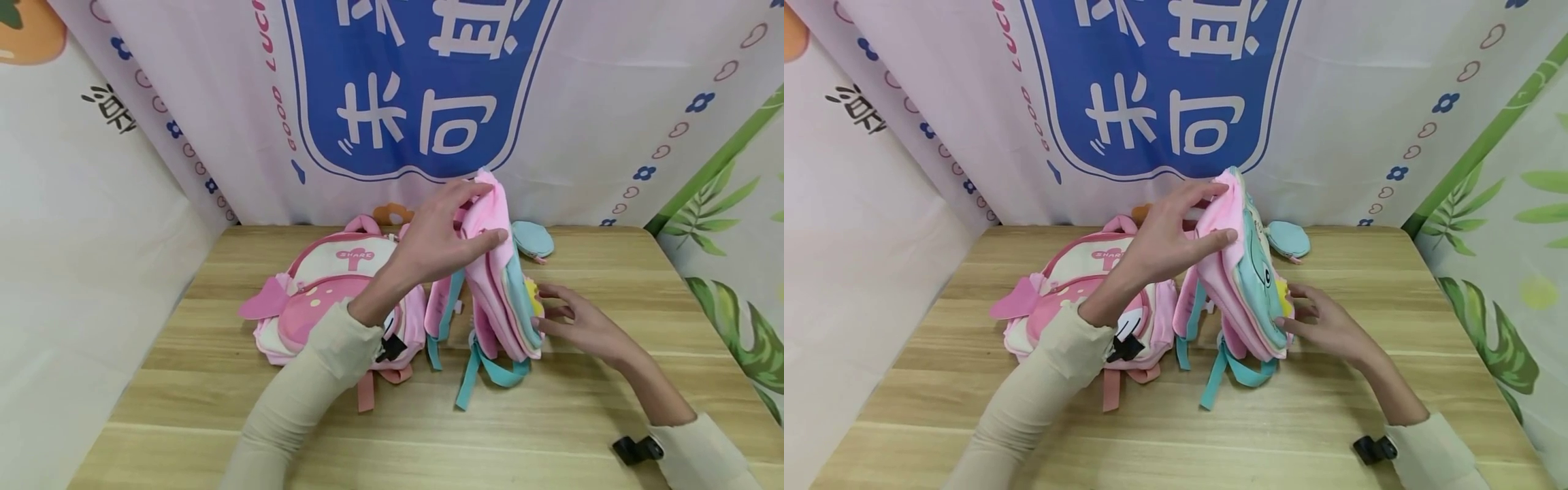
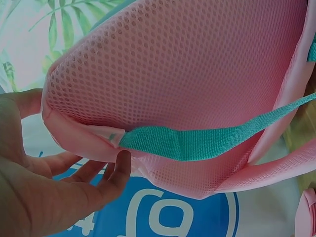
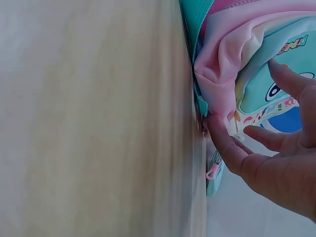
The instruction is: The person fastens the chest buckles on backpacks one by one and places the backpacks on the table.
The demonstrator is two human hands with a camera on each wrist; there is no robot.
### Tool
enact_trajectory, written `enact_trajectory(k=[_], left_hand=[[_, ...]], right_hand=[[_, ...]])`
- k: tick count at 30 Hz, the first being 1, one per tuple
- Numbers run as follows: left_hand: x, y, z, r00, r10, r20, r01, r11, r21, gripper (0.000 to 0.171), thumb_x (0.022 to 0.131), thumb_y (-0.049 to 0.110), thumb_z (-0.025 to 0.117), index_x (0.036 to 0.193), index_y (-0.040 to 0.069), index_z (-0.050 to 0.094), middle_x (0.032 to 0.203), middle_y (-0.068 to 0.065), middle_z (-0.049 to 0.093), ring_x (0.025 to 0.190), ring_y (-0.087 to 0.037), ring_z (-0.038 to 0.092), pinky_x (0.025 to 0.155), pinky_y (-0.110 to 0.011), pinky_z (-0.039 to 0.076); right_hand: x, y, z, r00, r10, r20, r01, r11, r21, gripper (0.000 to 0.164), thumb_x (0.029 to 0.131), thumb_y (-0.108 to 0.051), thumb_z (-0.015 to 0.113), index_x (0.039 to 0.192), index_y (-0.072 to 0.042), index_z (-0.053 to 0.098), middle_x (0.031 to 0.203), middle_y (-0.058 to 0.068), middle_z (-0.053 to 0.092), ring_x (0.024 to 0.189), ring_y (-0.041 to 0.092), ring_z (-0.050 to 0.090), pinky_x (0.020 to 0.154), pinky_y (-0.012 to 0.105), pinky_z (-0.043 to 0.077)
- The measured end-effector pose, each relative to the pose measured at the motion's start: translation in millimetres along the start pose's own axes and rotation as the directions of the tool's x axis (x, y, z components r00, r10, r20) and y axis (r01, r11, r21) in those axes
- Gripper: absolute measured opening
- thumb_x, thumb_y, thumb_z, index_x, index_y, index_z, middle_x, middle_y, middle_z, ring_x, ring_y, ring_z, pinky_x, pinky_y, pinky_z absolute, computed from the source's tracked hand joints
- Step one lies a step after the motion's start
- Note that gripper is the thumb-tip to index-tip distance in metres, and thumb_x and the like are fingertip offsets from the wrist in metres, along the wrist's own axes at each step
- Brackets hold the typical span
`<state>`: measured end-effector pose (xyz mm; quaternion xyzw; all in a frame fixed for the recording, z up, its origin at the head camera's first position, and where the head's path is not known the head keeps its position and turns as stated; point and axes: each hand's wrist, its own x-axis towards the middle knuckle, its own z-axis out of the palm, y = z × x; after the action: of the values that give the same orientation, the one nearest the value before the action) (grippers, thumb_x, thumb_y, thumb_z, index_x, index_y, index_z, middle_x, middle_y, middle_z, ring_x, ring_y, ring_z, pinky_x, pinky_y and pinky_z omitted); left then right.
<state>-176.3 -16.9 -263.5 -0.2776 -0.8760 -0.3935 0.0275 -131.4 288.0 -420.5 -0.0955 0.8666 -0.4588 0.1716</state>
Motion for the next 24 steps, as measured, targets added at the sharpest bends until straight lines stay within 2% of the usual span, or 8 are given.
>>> enact_trajectory(k=[2, 10, 15, 19, 24], left_hand=[[0.6, 0.2, 0.2, 1.000, -0.001, 0.011, 0.001, 1.000, 0.001, 0.070, 0.095, 0.041, 0.076, 0.158, 0.019, 0.053, 0.166, -0.005, 0.048, 0.147, -0.023, 0.048, 0.116, -0.041, 0.051], [4.0, 4.4, 4.8, 0.998, 0.061, 0.002, -0.061, 0.998, -0.004, 0.069, 0.094, 0.038, 0.077, 0.156, 0.016, 0.056, 0.162, -0.006, 0.053, 0.144, -0.022, 0.052, 0.112, -0.038, 0.052], [5.8, 11.6, 8.2, 0.994, 0.107, -0.007, -0.107, 0.994, -0.016, 0.068, 0.094, 0.038, 0.077, 0.155, 0.013, 0.057, 0.153, -0.007, 0.061, 0.126, -0.019, 0.060, 0.100, -0.029, 0.055], [3.5, 11.0, 11.7, 0.995, 0.104, -0.007, -0.104, 0.992, -0.069, 0.067, 0.096, 0.036, 0.076, 0.155, 0.012, 0.055, 0.152, -0.007, 0.061, 0.124, -0.017, 0.063, 0.102, -0.023, 0.055], [3.5, 9.1, 15.7, 0.993, 0.118, -0.019, -0.119, 0.987, -0.109, 0.068, 0.096, 0.034, 0.076, 0.155, 0.010, 0.055, 0.153, -0.007, 0.060, 0.125, -0.017, 0.063, 0.103, -0.021, 0.054]], right_hand=[[-1.2, 0.8, 0.0, 1.000, -0.008, -0.003, 0.008, 1.000, 0.000, 0.080, 0.107, -0.031, 0.069, 0.167, 0.000, 0.027, 0.166, 0.031, 0.036, 0.142, 0.055, 0.051, 0.110, 0.058, 0.052], [-2.7, 4.4, 2.3, 0.999, -0.044, -0.011, 0.044, 0.999, -0.014, 0.073, 0.106, -0.024, 0.070, 0.164, 0.001, 0.034, 0.165, 0.030, 0.040, 0.138, 0.054, 0.055, 0.108, 0.053, 0.053], [-3.3, 5.4, 2.7, 0.997, -0.071, -0.001, 0.071, 0.997, 0.010, 0.068, 0.106, -0.020, 0.069, 0.162, 0.001, 0.037, 0.163, 0.029, 0.042, 0.138, 0.054, 0.056, 0.103, 0.032, 0.055], [-3.1, 5.0, 1.9, 0.996, -0.085, 0.016, 0.084, 0.996, 0.032, 0.067, 0.107, -0.020, 0.067, 0.162, 0.002, 0.036, 0.164, 0.029, 0.042, 0.141, 0.053, 0.055, 0.100, 0.019, 0.051], [-6.4, 3.2, -4.2, 0.996, -0.082, 0.023, 0.081, 0.996, 0.040, 0.068, 0.108, -0.022, 0.065, 0.163, 0.002, 0.032, 0.165, 0.028, 0.039, 0.143, 0.055, 0.052, 0.102, 0.024, 0.053]])
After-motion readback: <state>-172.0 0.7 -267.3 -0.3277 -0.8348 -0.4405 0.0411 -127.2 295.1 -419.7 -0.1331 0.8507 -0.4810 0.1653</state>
